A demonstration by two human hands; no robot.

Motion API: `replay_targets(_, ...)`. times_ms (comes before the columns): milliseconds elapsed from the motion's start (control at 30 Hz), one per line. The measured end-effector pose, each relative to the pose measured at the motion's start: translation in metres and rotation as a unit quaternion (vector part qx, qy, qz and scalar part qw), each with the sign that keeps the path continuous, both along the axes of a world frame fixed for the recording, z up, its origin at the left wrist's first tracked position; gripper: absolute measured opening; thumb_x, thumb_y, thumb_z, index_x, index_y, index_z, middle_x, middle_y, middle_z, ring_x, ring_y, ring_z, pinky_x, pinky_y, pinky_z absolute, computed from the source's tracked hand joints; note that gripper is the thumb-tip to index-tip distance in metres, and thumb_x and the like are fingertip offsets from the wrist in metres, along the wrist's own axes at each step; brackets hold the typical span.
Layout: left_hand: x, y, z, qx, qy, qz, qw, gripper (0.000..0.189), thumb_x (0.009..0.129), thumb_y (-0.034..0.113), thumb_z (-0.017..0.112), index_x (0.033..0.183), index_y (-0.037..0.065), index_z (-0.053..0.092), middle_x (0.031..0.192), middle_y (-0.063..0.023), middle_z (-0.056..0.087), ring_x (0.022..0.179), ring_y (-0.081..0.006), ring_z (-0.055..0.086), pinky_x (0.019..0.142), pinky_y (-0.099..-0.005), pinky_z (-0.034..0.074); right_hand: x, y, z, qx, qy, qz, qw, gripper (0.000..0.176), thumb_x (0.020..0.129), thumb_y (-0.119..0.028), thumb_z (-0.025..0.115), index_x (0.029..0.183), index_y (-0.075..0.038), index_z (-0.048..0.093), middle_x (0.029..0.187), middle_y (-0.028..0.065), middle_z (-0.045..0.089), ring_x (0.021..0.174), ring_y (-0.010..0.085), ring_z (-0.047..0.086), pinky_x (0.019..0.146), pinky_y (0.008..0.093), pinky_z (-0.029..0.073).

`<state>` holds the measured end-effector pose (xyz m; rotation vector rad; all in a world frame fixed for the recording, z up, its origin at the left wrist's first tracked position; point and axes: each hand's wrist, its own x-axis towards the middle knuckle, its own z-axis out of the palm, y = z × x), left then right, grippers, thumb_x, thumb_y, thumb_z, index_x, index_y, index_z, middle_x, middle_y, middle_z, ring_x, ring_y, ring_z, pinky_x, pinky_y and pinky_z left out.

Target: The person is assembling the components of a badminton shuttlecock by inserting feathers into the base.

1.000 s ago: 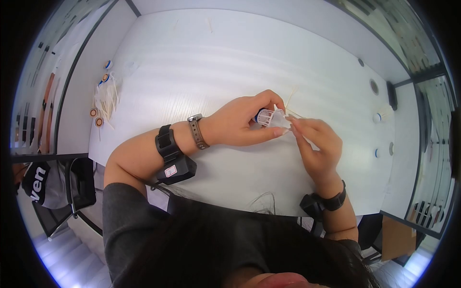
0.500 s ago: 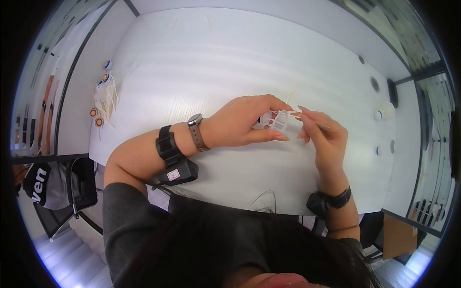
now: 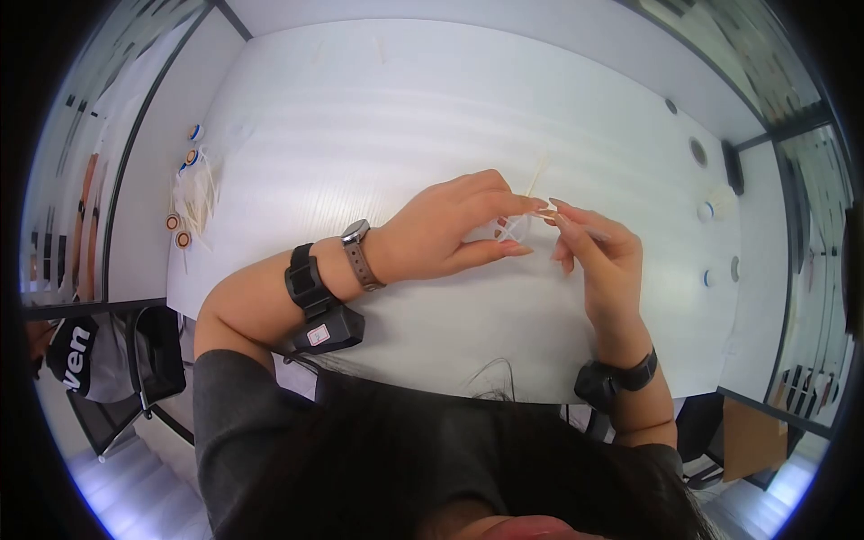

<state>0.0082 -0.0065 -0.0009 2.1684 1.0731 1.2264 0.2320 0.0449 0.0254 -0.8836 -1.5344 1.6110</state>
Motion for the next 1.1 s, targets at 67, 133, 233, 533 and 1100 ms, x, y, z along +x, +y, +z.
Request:
replay_targets(67,-0.001,-0.001,0.005,-0.025,0.007,0.004,1.000,0.046,0.088,0.021,0.073,0.129,0.010,0.056,0.095,-0.0081,0.058,0.082,-0.0217,0.058,0.072,-0.0322,0.047,0.000,-0.001,0.000,0.042,-0.011,-0.009,0.999,0.017,0.091,-0.005,0.068,0.106,-0.001,0.074,0.089,0.0073,0.072,0.070,0.0097,0.059,0.058,0.0219,0.043)
replay_targets(133,-0.002,0.000,0.005,-0.041,-0.011,0.003,0.999,0.046,0.087,0.020,0.072,0.128,0.008,0.056,0.096,-0.0077,0.057,0.083,-0.0204,0.057,0.073,-0.0312,0.047,0.000,0.000,-0.002,0.108,-0.033,-0.016,0.994,0.015,0.089,-0.003,0.070,0.103,-0.002,0.075,0.086,0.0058,0.070,0.071,0.0099,0.059,0.059,0.0223,0.042)
replay_targets(233,0.000,-0.001,0.001,-0.048,-0.056,0.003,0.997,0.045,0.086,0.018,0.072,0.126,0.006,0.057,0.098,-0.0077,0.057,0.084,-0.0195,0.056,0.074,-0.0306,0.046,0.001,0.002,-0.003,0.173,-0.069,-0.012,0.982,0.015,0.085,0.000,0.072,0.099,-0.002,0.076,0.082,0.0052,0.070,0.070,0.0101,0.059,0.057,0.0228,0.041)
replay_targets(533,0.003,0.001,-0.003,-0.023,0.002,0.023,0.999,0.038,0.079,0.013,0.078,0.114,0.007,0.065,0.106,-0.0088,0.059,0.090,-0.0214,0.059,0.076,-0.0307,0.050,-0.004,0.000,0.005,0.401,-0.146,-0.017,0.904,0.014,0.079,0.003,0.075,0.092,-0.002,0.074,0.077,0.0083,0.069,0.066,0.0180,0.063,0.059,0.0269,0.047)
replay_targets(1100,-0.002,-0.005,0.008,-0.086,0.080,-0.013,0.993,0.046,0.083,0.035,0.075,0.115,0.007,0.059,0.091,-0.0115,0.064,0.080,-0.0274,0.064,0.071,-0.0350,0.051,-0.006,-0.005,0.000,0.389,-0.130,0.009,0.912,0.010,0.079,0.001,0.076,0.088,-0.004,0.072,0.075,0.0050,0.068,0.060,0.0112,0.057,0.049,0.0230,0.039)
